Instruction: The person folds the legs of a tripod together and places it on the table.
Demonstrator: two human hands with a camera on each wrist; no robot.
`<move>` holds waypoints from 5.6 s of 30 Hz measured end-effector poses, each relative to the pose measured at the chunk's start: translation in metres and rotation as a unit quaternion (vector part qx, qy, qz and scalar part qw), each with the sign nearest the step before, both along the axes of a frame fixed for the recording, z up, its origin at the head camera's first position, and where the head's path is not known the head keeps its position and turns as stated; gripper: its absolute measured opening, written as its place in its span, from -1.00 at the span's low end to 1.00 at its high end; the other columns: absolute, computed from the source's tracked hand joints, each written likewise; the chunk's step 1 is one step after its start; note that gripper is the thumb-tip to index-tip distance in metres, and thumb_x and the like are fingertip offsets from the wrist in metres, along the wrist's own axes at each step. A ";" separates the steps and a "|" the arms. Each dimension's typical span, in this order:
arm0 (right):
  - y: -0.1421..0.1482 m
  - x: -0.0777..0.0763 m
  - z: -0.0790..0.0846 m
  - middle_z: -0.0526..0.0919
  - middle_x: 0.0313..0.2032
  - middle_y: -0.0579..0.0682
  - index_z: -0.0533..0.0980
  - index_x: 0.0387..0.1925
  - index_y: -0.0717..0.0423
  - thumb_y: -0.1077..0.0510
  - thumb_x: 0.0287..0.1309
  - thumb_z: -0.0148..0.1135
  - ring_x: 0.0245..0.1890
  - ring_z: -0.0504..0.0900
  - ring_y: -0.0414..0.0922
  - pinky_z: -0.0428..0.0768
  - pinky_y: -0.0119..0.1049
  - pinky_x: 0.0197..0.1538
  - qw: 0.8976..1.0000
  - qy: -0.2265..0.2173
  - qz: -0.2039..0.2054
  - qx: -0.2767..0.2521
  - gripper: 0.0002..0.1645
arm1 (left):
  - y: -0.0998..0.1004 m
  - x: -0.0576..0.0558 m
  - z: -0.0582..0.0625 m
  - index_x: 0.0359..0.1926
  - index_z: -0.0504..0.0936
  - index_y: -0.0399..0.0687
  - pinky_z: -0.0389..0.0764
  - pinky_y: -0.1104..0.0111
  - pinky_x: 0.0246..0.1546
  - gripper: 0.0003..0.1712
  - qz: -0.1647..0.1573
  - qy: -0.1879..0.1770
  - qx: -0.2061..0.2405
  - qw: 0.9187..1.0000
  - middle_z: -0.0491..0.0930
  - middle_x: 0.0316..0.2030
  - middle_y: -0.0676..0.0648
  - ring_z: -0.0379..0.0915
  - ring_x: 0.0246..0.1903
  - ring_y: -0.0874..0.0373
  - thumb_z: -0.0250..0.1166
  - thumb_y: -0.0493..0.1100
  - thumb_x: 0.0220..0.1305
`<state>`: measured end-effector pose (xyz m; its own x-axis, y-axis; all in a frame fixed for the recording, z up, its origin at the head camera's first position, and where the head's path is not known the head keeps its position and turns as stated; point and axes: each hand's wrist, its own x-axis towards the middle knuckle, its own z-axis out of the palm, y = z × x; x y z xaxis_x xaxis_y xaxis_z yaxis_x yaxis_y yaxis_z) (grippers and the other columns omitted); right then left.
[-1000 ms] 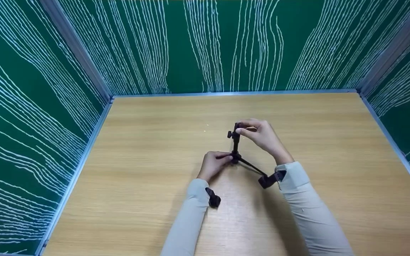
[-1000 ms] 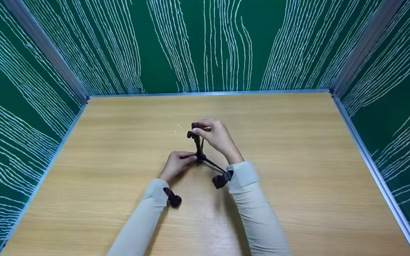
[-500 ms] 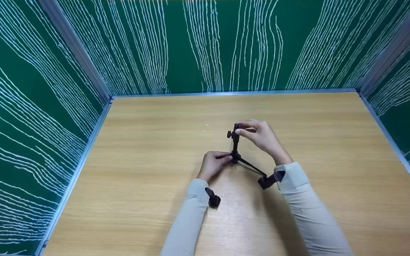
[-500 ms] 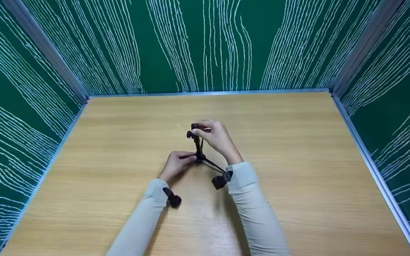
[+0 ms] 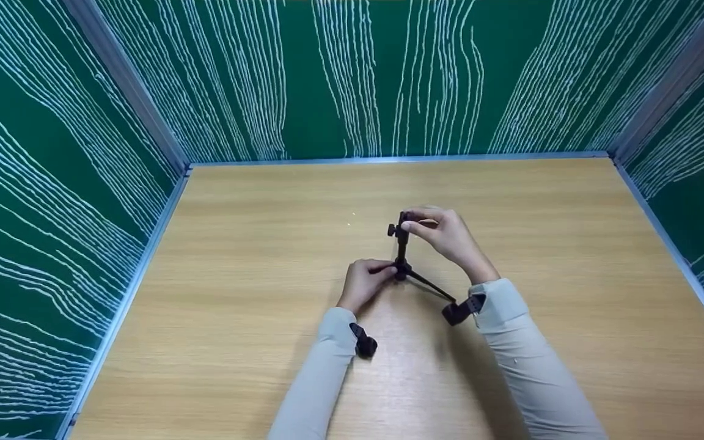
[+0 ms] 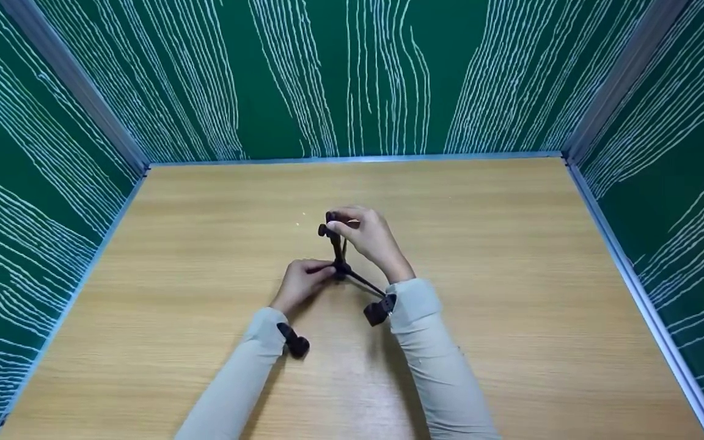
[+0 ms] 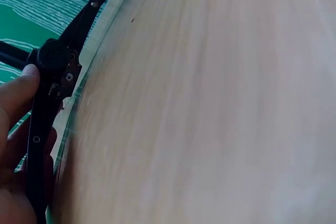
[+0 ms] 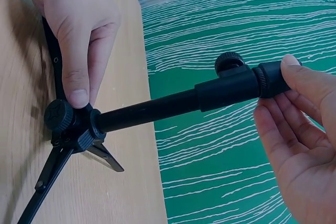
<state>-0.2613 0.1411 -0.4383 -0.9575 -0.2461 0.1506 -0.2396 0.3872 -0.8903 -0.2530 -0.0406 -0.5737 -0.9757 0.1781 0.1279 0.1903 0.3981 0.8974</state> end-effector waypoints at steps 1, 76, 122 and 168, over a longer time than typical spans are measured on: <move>0.000 -0.001 0.000 0.61 0.06 0.23 0.56 0.05 0.30 0.14 0.21 0.28 0.06 0.60 0.06 0.56 -0.21 0.16 1.000 -0.001 0.001 0.002 -0.58 | 0.000 0.000 0.000 -0.17 0.76 -0.07 0.60 0.43 -0.06 -0.78 -0.001 0.003 -0.004 1.000 0.75 -0.22 -0.05 0.67 -0.15 0.17 0.36 -0.10 0.19; 0.002 -0.001 -0.002 0.63 0.02 0.25 0.58 0.02 0.30 0.14 0.18 0.31 0.00 0.65 0.10 0.61 -0.15 0.09 1.000 0.019 0.001 0.023 -0.58 | 0.002 -0.002 0.026 -0.29 0.76 -0.20 0.60 0.41 -0.27 -0.86 -0.053 0.119 -0.169 0.977 0.68 -0.39 -0.08 0.60 -0.36 0.12 0.32 -0.23 0.21; 0.004 -0.002 0.000 0.60 0.09 0.22 0.58 0.04 0.24 0.11 0.19 0.30 0.05 0.63 0.08 0.60 -0.15 0.12 1.000 0.005 -0.007 0.027 -0.58 | 0.005 -0.002 0.038 -0.24 0.74 -0.27 0.61 0.39 -0.25 -0.83 -0.041 0.152 -0.123 0.980 0.67 -0.38 -0.12 0.60 -0.34 0.08 0.29 -0.28 0.20; 0.004 0.005 0.007 0.62 0.05 0.22 0.59 0.03 0.26 0.13 0.19 0.30 0.00 0.65 0.09 0.61 -0.12 0.10 0.999 0.027 -0.014 0.033 -0.60 | 0.005 -0.001 0.051 -0.26 0.74 -0.26 0.62 0.41 -0.17 -0.85 -0.034 0.188 -0.095 0.977 0.70 -0.32 -0.13 0.63 -0.27 0.07 0.29 -0.28 0.21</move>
<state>-0.2565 0.1454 -0.4318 -0.9550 -0.2311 0.1858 -0.2745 0.4520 -0.8487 -0.2537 -0.0354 -0.5224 -0.8518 0.2953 0.4327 0.5230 0.5259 0.6707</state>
